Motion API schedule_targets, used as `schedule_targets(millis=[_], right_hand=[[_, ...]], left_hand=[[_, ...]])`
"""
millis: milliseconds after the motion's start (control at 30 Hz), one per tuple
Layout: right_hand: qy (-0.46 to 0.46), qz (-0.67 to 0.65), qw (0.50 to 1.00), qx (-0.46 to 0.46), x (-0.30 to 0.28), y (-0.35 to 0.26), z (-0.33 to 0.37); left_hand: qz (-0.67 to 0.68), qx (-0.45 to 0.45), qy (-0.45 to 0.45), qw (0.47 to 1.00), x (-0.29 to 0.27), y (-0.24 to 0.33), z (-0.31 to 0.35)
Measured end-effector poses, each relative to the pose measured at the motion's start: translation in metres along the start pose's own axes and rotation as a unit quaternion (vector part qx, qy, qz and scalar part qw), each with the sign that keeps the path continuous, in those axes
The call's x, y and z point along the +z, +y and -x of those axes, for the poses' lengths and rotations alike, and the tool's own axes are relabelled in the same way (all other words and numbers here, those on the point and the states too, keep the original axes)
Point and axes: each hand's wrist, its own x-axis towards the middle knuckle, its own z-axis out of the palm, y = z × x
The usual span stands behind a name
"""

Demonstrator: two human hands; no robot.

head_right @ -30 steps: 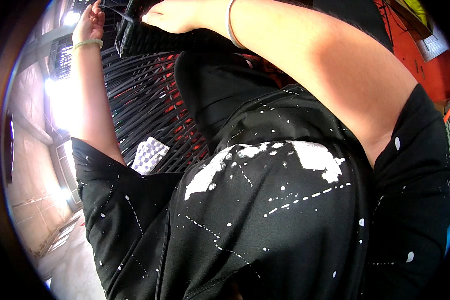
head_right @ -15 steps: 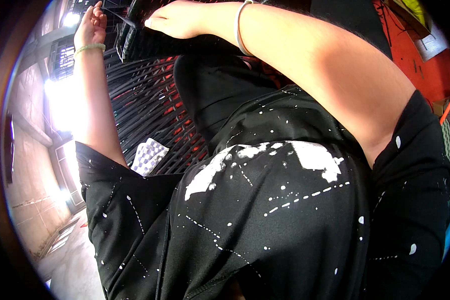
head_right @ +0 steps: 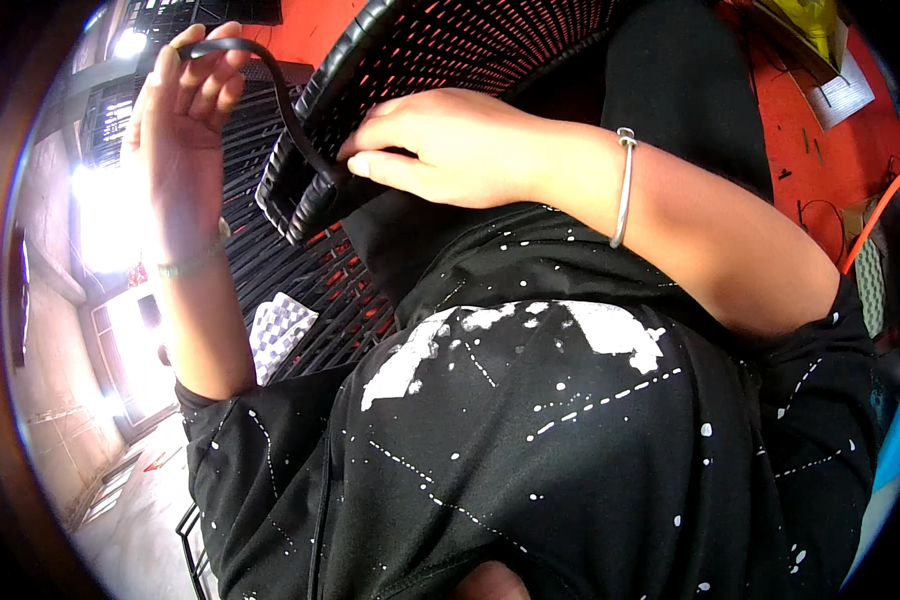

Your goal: The person sits on the floor and weaves a black plastic strip through the frame of a black wicker chair. They use their hands to thread the strip and a pair of pliers to pull it through tight spots.

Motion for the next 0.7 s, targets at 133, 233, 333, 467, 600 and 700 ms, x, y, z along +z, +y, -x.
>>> schedule_targets(millis=[133, 233, 333, 467, 600, 700], right_hand=[[0.007, 0.009, 1.0, -0.009, 0.004, -0.001, 0.002], [0.022, 0.008, 1.0, -0.011, 0.006, 0.0, 0.004], [0.028, -0.008, 1.0, -0.006, 0.006, -0.001, 0.005], [0.007, -0.014, 1.0, 0.016, 0.004, -0.004, 0.008], [0.007, -0.026, 1.0, 0.004, 0.004, -0.002, 0.008], [0.018, -0.025, 1.0, -0.002, 0.007, 0.001, 0.009]], left_hand=[[0.066, 0.001, -0.018, 0.998, 0.037, 0.007, 0.026], [0.079, 0.016, -0.092, 0.993, 0.051, 0.008, 0.03], [-0.148, 0.119, -0.156, 0.969, 0.064, 0.014, 0.035], [-0.298, 0.177, -0.104, 0.932, 0.06, 0.011, 0.044], [-0.352, 0.202, 0.056, 0.912, 0.041, 0.007, 0.044], [-0.293, 0.061, -0.006, 0.954, 0.037, -0.003, 0.045]])
